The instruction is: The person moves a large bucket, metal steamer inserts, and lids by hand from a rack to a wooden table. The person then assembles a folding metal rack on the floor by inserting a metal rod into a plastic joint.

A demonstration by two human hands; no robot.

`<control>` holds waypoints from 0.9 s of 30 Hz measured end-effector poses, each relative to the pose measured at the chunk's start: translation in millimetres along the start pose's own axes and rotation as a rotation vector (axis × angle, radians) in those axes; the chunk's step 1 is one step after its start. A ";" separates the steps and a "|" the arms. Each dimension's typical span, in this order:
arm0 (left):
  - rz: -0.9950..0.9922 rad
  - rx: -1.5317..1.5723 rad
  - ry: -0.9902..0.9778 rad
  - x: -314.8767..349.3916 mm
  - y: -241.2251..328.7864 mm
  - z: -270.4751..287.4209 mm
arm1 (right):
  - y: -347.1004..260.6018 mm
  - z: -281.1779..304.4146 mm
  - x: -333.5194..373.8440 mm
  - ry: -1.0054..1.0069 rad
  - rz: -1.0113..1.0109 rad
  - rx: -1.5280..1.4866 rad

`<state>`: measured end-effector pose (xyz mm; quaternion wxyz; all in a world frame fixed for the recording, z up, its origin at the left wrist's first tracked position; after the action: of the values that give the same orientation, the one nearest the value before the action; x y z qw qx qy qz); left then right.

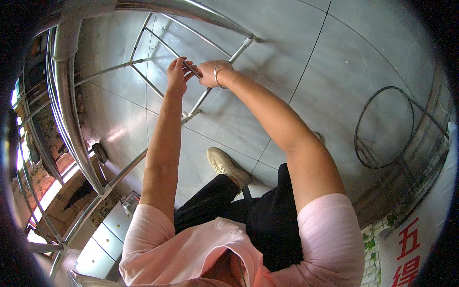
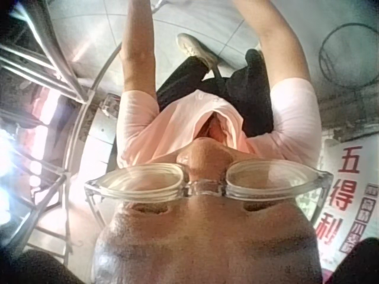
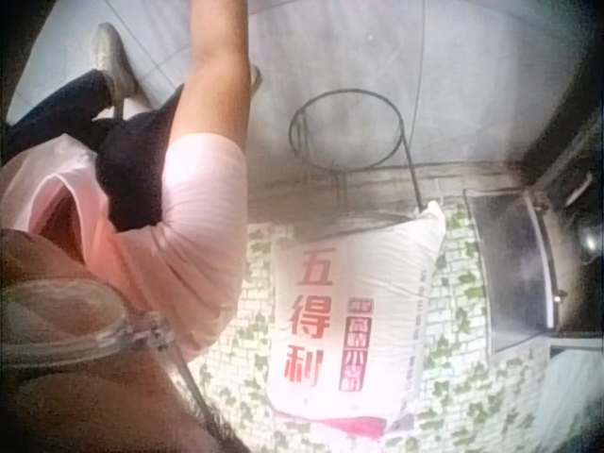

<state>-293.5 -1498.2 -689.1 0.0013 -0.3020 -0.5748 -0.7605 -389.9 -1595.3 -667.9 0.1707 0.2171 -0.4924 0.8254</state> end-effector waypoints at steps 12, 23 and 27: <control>-0.042 0.001 -0.007 1.0 -0.2 -0.3 | 5.1 -3.6 -2.9 -0.034 0.011 -0.015; -0.010 0.049 -0.052 1.6 0.1 4.4 | -0.6 -3.1 -1.2 0.095 -0.004 0.003; 0.192 -0.151 -0.315 23.7 -22.4 -21.6 | 14.5 -4.2 -4.9 0.086 -0.019 0.023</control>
<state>-330.6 -1501.4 -701.1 -0.0387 -0.4698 -0.4779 -0.7412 -393.8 -1598.5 -682.9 0.1968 0.1881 -0.4731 0.8379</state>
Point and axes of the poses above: each hand's wrist, its own x-axis away from the middle knuckle, its own z-axis out of the back of the hand, y = z × x, the point moved 7 cm from there along -x, towards the middle knuckle, and after that the axes turned 10 degrees about -z, right-handed, at the moved point
